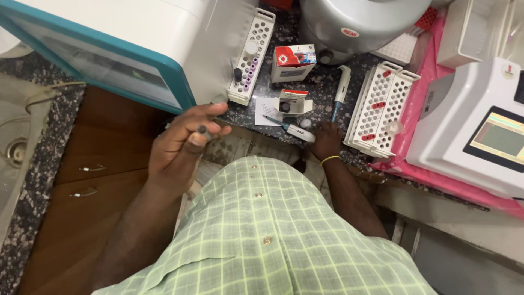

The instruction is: The person prepares medical samples by transferring liquid from small vials into test tubes using a pipette, loading tubes into a centrifuge, and interacting with a digital laboratory analyzer.

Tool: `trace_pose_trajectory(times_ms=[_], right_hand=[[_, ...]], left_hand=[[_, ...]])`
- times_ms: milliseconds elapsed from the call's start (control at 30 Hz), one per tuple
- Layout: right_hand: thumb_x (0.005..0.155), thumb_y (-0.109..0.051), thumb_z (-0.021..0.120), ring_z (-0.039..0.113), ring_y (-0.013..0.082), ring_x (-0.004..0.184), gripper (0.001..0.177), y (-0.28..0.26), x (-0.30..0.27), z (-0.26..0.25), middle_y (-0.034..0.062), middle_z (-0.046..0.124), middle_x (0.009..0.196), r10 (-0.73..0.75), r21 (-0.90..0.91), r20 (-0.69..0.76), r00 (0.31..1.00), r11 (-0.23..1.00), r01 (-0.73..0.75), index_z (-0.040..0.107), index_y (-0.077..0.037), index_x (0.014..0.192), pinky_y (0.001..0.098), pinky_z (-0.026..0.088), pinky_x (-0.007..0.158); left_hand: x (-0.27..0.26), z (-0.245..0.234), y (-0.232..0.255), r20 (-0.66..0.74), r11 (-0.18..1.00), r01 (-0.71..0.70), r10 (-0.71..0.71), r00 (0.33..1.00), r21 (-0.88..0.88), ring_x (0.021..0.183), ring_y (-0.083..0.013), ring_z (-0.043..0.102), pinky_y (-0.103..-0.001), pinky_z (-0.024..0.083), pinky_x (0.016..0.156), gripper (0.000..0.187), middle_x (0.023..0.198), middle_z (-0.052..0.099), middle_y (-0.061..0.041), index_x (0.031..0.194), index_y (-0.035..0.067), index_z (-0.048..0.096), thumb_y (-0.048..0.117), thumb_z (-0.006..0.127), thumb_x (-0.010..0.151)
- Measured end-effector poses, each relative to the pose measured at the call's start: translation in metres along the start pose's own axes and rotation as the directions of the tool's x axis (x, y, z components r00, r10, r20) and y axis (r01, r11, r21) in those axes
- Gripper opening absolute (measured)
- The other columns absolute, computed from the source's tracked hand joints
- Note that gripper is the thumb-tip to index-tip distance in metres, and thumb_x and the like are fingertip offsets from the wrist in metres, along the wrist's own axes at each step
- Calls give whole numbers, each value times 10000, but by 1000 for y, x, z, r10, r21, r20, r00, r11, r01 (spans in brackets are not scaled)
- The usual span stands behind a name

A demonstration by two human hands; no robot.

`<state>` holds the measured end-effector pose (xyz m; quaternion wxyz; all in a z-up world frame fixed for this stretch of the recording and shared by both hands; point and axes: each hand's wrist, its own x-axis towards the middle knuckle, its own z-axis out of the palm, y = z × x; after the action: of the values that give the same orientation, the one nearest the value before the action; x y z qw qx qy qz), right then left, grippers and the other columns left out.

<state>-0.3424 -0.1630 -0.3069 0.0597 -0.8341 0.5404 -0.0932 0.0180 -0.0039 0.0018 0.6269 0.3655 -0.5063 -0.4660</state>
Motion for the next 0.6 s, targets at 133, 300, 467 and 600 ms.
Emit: trace_pose_trajectory(times_ms=[133,300,467,600], right_hand=[[507,-283,928,557,323,1153,449,7,-14,-42,65,675,1130,-24,38,34,999,999,22,732,-141,885,525,407,943],[644,-174,900,647,338,1039,417,19,-40,-84,105,663,1070,27,278,130,991,958,-62,689,-102,997,455,533,887],[793,-94,845,676,325,1059,477,9,-59,-163,126,675,1158,-180,479,-39,983,860,176,650,-33,1225,418,551,905],[717,-117,867,708,253,1010,576,3,-62,-225,117,716,1091,72,585,17,997,808,-68,633,-30,1236,396,556,842]], left_hand=[[1,-3,-1,98,979,-81,64,993,185,1467,-258,527,-404,469,1217,347,1456,591,-182,1245,6,660,310,504,1185],[7,1,-17,103,997,-47,40,994,65,1420,-262,566,-418,533,1154,339,1494,582,-184,1225,5,664,303,517,1157],[15,11,-35,113,989,15,2,994,-150,1476,-269,505,-445,536,1175,286,1498,566,-179,1247,-2,642,251,550,1152],[31,26,-45,170,978,14,22,985,-208,1543,-295,476,-458,537,1195,280,1478,589,-179,1267,-8,649,230,551,1156]])
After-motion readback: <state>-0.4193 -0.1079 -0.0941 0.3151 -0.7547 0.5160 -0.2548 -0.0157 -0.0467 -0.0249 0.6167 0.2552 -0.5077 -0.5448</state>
